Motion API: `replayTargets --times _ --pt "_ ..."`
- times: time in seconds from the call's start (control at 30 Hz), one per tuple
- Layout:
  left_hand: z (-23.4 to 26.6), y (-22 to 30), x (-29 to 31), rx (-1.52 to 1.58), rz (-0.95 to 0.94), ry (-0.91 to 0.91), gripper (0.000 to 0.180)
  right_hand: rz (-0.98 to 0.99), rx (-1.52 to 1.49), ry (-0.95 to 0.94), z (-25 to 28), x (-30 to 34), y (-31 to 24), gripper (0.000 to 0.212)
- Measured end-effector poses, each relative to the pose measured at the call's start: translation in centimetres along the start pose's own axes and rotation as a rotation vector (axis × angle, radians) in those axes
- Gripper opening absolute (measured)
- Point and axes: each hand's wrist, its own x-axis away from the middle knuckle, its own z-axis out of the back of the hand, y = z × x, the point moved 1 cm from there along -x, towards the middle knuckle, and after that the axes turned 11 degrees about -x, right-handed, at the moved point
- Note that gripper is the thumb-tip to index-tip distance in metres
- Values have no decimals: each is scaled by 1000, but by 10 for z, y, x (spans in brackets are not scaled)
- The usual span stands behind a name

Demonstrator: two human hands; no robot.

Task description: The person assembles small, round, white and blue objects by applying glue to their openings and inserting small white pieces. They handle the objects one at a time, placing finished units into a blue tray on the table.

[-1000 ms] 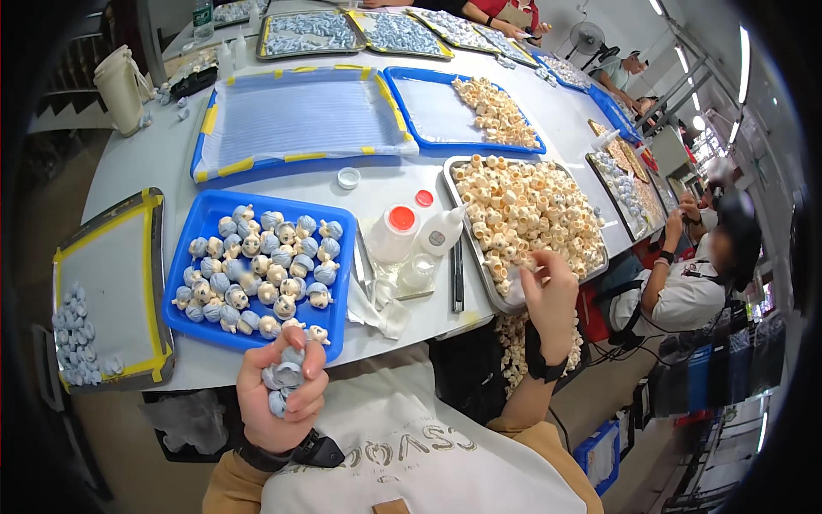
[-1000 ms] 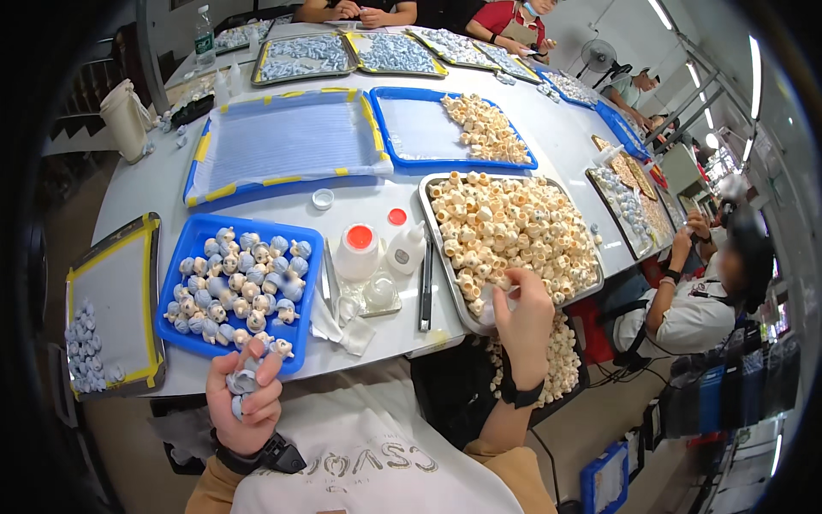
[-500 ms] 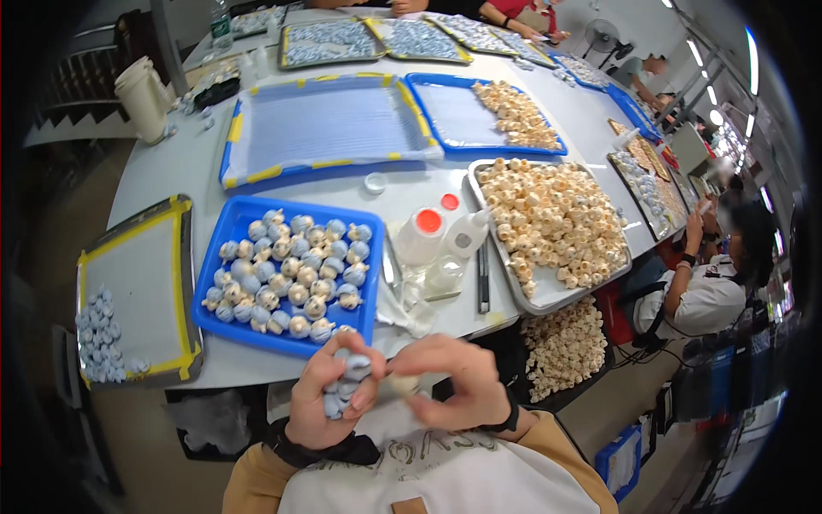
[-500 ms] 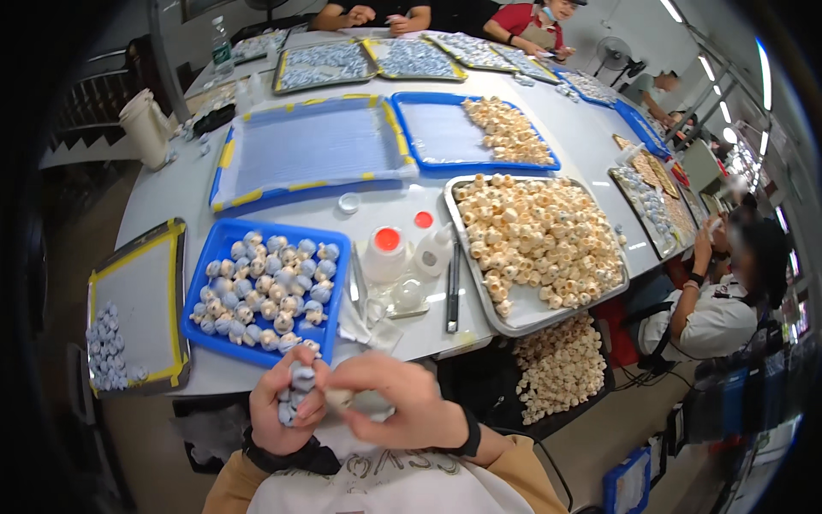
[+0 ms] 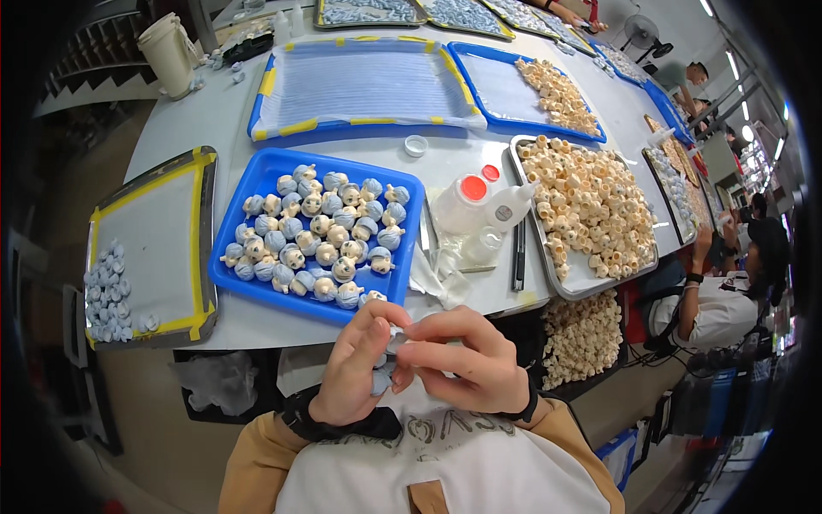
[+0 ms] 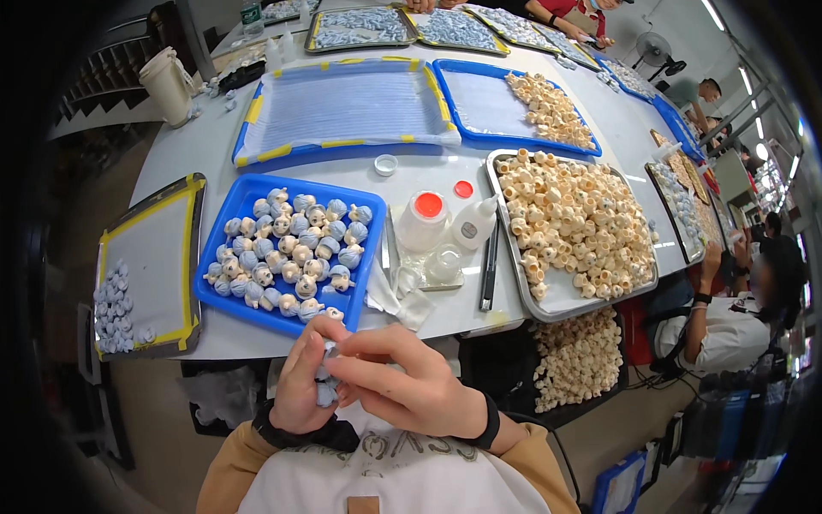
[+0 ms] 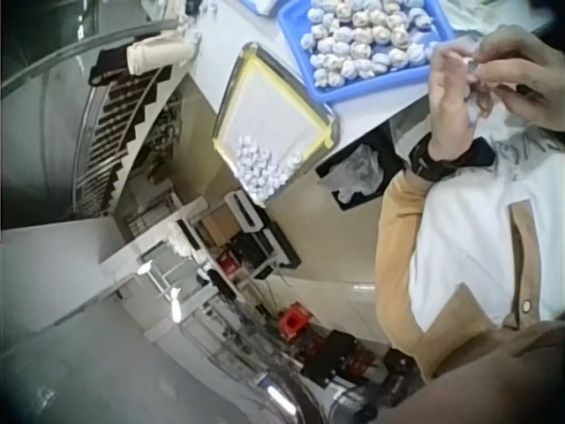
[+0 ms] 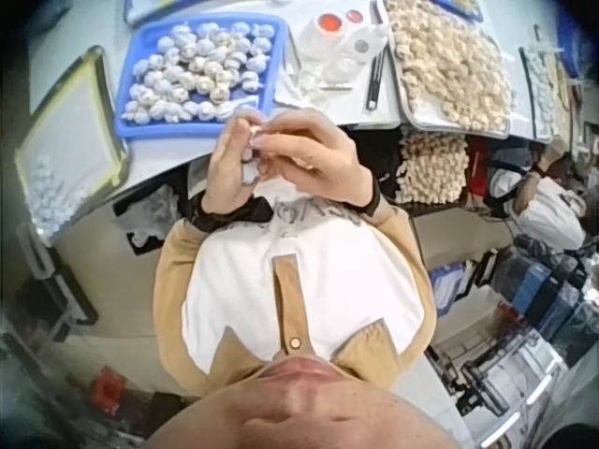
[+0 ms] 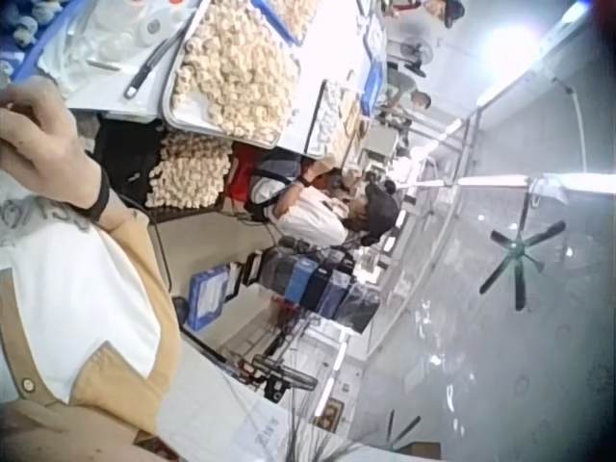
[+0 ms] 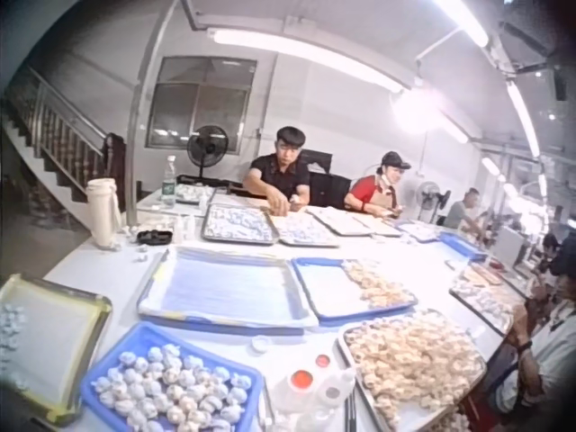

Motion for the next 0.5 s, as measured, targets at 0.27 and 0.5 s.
replayTargets --times 0.27,0.5 --pt "1 -3 1 -238 -26 23 35 9 93 -21 5 3 -3 51" --pt "4 2 6 -73 26 -73 26 15 142 16 4 2 -10 51"
